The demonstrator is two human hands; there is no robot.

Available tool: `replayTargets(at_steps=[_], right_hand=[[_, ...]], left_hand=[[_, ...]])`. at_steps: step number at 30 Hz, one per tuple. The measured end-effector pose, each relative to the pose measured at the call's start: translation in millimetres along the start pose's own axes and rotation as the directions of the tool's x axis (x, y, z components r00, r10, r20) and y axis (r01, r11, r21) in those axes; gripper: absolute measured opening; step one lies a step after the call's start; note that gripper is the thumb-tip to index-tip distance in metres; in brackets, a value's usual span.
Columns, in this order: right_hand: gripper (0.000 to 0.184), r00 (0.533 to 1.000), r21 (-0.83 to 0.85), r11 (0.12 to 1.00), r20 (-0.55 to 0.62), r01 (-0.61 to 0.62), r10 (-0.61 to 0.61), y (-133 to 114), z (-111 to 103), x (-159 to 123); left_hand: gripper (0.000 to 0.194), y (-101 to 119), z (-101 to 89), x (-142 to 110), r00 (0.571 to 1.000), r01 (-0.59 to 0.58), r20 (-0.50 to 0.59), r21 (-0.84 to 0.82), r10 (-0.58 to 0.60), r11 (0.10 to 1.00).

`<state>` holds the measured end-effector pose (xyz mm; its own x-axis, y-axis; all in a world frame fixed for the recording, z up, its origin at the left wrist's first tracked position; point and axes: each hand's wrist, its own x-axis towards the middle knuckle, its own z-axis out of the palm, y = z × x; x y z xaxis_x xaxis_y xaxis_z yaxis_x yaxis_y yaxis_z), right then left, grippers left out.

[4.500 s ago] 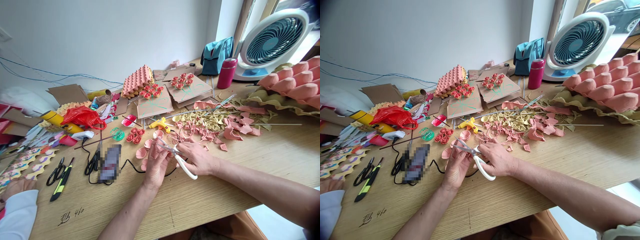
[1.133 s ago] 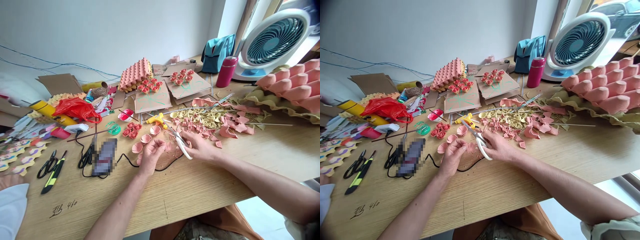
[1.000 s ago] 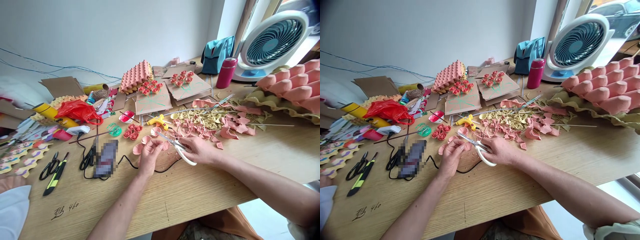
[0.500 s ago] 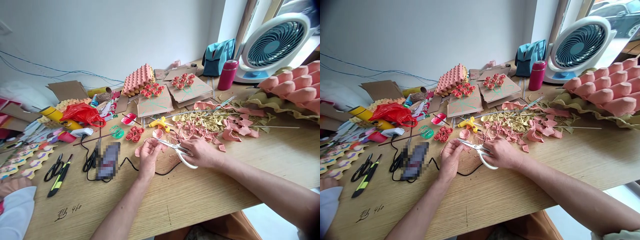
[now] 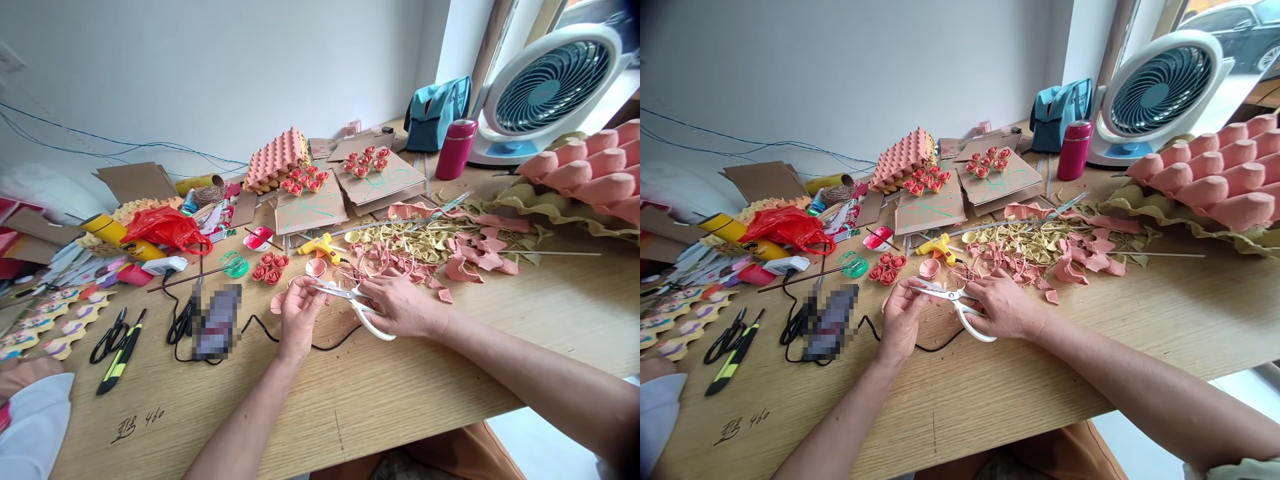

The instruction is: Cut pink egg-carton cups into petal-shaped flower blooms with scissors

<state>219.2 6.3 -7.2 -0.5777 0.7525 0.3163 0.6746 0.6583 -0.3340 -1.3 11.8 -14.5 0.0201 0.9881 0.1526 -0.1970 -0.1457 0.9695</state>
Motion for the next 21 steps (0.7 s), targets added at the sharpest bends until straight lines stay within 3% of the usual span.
replayTargets(at_steps=[21], right_hand=[[0.029, 0.999, -0.01, 0.999, 0.021, 0.041, -0.041, -8, -4, 1]], left_hand=[[0.045, 6, 10.9, -8, 0.996, 0.024, 0.09, -0.034, -0.021, 0.999]])
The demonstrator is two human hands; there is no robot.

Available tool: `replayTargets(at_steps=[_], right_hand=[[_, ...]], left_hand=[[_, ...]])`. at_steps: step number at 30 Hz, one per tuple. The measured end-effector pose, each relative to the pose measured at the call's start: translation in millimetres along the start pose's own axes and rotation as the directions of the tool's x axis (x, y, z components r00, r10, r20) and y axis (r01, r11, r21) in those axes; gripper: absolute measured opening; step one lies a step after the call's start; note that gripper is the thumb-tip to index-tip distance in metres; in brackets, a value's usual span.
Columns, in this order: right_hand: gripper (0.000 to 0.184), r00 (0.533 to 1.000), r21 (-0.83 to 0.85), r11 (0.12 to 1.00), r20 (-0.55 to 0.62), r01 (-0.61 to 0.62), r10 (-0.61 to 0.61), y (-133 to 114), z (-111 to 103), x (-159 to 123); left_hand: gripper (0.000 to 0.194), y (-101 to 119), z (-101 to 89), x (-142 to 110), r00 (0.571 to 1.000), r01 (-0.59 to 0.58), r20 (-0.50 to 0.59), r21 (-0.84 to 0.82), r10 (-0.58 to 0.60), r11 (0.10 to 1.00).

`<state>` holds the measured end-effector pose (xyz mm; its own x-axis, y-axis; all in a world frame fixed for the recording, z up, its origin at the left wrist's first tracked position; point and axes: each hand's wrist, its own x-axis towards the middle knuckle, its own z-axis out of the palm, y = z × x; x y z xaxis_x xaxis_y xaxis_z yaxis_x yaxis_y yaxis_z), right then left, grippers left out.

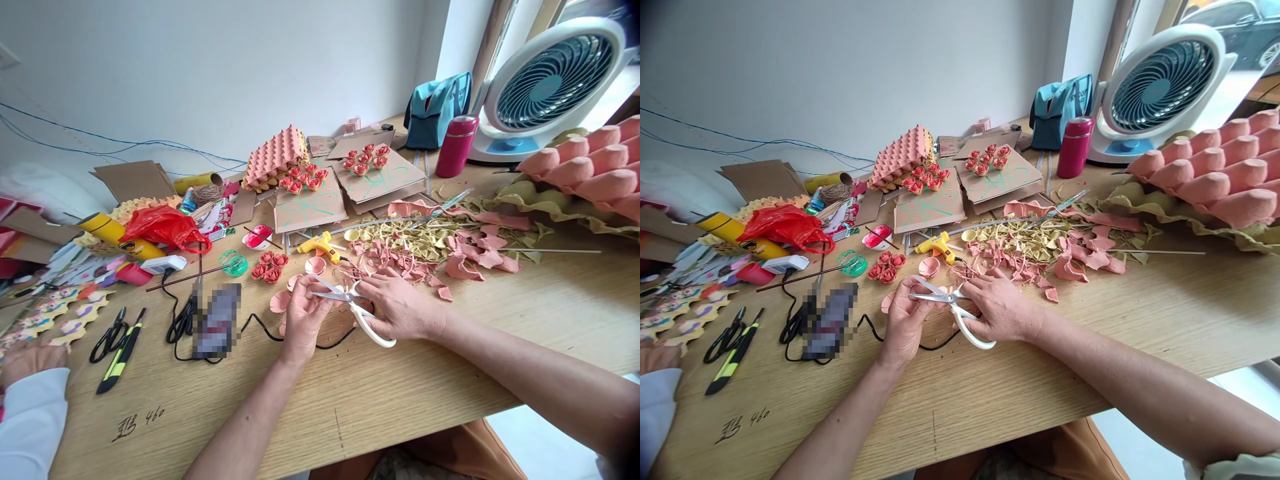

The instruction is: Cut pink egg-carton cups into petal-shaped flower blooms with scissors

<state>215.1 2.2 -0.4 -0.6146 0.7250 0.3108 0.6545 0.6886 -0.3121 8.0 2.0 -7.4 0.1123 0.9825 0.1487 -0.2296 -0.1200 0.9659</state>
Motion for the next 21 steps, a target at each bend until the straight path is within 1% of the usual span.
replayTargets(at_steps=[5, 10, 16, 21], right_hand=[[0.026, 1.0, 0.025, 1.0, 0.019, 0.012, -0.012, -2.9, -4.2, 0.4], [0.025, 1.0, 0.05, 0.998, 0.006, 0.026, -0.026, -4.2, -4.6, -0.1], [0.027, 0.999, 0.02, 0.999, 0.007, 0.032, -0.032, -4.5, -2.9, -0.7], [0.028, 0.999, -0.002, 1.0, 0.027, 0.026, -0.026, -6.5, -5.8, -0.2]], left_hand=[[0.044, -1.5, -0.5, -1.8, 1.0, -0.022, 0.015, 0.018, 0.022, 1.0], [0.046, -1.8, -1.2, -3.6, 0.999, -0.047, 0.029, 0.029, 0.046, 0.998], [0.053, 0.7, 0.2, -4.7, 0.998, -0.055, 0.024, 0.049, 0.054, 0.997], [0.055, 1.3, 0.5, -4.9, 0.998, -0.053, 0.018, 0.05, 0.052, 0.997]])
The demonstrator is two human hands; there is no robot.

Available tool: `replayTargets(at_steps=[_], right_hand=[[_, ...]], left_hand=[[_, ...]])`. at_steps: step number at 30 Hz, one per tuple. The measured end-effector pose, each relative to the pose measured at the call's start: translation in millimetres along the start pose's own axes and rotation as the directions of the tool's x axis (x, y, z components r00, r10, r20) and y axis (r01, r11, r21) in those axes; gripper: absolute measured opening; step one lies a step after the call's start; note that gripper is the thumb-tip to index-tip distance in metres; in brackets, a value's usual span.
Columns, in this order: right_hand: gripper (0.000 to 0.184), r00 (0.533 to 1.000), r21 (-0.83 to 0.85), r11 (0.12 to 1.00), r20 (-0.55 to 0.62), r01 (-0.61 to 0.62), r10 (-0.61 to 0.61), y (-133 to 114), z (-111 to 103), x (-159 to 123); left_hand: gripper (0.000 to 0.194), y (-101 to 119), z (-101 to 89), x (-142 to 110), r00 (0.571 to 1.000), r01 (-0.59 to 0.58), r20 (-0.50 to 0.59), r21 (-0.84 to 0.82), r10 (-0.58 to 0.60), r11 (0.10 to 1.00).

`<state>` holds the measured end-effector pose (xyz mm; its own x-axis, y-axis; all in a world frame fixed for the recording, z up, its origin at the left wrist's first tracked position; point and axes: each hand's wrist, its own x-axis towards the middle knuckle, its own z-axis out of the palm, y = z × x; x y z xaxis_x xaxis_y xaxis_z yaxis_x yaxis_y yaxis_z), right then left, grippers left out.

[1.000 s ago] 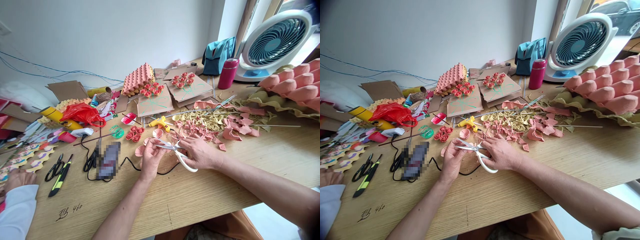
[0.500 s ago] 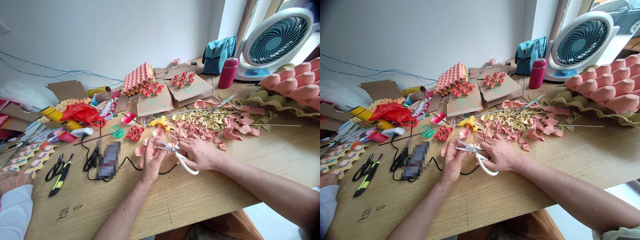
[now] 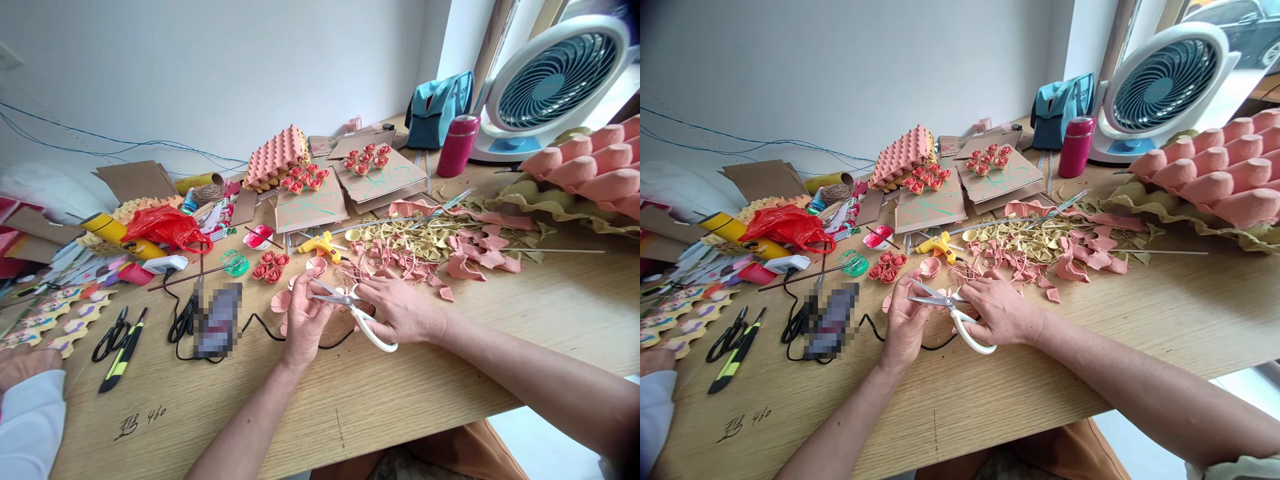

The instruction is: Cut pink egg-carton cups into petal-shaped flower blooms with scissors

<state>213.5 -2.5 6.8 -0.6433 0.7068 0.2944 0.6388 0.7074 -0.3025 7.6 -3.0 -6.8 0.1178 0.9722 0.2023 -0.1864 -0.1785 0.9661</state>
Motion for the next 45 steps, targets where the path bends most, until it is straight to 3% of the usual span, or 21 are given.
replayTargets(at_steps=[14, 38, 45], right_hand=[[0.03, 1.0, 0.041, 0.999, -0.005, 0.015, -0.014, 0, 0, -2], [0.031, 0.999, 0.038, 0.998, -0.024, 0.044, -0.043, 6, 2, -3], [0.031, 0.997, 0.081, 0.996, -0.063, 0.04, -0.035, 16, 11, -2]], left_hand=[[0.06, 1, -1.5, 1, 0.999, -0.016, 0.031, -0.039, 0.017, 0.999], [0.063, 5, -13.5, 7, 0.988, -0.148, 0.082, 0.232, 0.132, 0.961], [0.06, 2, -16.4, 11, 0.992, -0.099, 0.094, 0.203, 0.081, 0.974]])
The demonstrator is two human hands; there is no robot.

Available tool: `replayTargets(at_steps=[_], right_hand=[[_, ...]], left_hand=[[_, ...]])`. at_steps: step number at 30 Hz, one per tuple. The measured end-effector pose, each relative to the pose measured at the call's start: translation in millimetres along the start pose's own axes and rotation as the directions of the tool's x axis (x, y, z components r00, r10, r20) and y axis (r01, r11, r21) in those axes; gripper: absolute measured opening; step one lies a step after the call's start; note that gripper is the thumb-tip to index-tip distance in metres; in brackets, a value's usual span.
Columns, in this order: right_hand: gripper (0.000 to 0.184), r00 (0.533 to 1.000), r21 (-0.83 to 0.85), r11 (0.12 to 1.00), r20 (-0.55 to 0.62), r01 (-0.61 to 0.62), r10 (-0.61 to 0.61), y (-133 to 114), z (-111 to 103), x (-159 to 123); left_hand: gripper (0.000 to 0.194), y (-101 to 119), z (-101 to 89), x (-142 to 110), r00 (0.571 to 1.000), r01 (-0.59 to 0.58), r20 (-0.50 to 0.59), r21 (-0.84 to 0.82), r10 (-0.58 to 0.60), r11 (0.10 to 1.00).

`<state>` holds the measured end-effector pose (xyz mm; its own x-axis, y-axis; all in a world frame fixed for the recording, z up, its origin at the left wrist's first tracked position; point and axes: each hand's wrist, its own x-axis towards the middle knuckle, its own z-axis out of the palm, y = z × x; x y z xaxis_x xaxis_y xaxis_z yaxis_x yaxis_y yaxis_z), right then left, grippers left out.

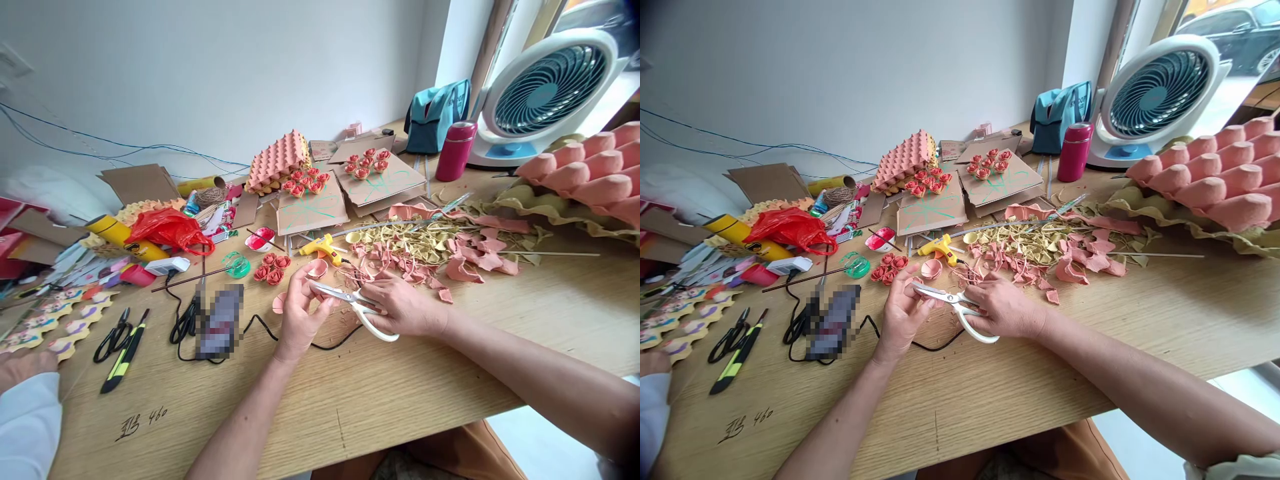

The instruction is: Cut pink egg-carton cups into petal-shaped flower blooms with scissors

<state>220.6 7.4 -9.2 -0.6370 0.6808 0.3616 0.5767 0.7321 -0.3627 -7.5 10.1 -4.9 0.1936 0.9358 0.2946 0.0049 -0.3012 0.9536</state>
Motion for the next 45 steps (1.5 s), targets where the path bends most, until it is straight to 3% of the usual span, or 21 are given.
replayTargets(at_steps=[6, 9, 12, 18, 22, 25, 29, 32, 38, 45], right_hand=[[0.027, 0.981, 0.229, 0.965, -0.113, -0.129, 0.158, 6, 3, 2], [0.022, 0.957, 0.462, 0.864, -0.099, -0.199, 0.273, 3, 0, 3], [0.022, 0.948, 0.65, 0.74, -0.097, -0.171, 0.304, -4, -6, 4], [0.028, 0.959, 0.72, 0.667, -0.012, -0.189, 0.284, -14, -3, 5], [0.032, 0.952, 0.757, 0.616, 0.026, -0.218, 0.305, -15, 7, 5], [0.038, 0.931, 0.849, 0.485, 0.021, -0.208, 0.363, -14, 11, 6], [0.047, 0.922, 0.943, 0.27, 0.083, -0.196, 0.379, -14, 14, 8], [0.046, 0.917, 0.936, 0.301, 0.052, -0.183, 0.395, -12, 14, 9], [0.041, 0.915, 0.854, 0.484, -0.025, -0.189, 0.402, -15, 12, 5], [0.036, 0.893, 0.729, 0.642, -0.096, -0.238, 0.44, -21, 15, -5]], left_hand=[[0.052, -1, -1.1, 1, 0.998, 0.055, -0.01, -0.026, -0.055, 0.998], [0.056, -1, 0.7, 3, 0.994, 0.102, 0.032, -0.045, -0.1, 0.994], [0.064, -1, 4.1, 1, 0.988, 0.139, 0.081, -0.056, -0.134, 0.989], [0.074, 1, 13.2, -8, 0.961, 0.215, 0.175, 0.012, -0.213, 0.977], [0.074, -2, 15.2, -11, 0.961, 0.171, 0.218, 0.002, -0.167, 0.985], [0.079, -3, 16.8, -12, 0.96, 0.095, 0.257, 0.083, -0.113, 0.992], [0.078, -3, 20.2, -14, 0.964, 0.091, 0.239, 0.117, -0.117, 0.989], [0.075, -2, 18.8, -12, 0.964, 0.145, 0.229, -0.026, -0.136, 0.989], [0.074, 0, 16.3, -10, 0.939, 0.308, 0.231, -0.247, -0.253, 0.919], [0.069, -11, 32.9, -18, 0.944, 0.331, 0.156, -0.421, -0.292, 0.845]])
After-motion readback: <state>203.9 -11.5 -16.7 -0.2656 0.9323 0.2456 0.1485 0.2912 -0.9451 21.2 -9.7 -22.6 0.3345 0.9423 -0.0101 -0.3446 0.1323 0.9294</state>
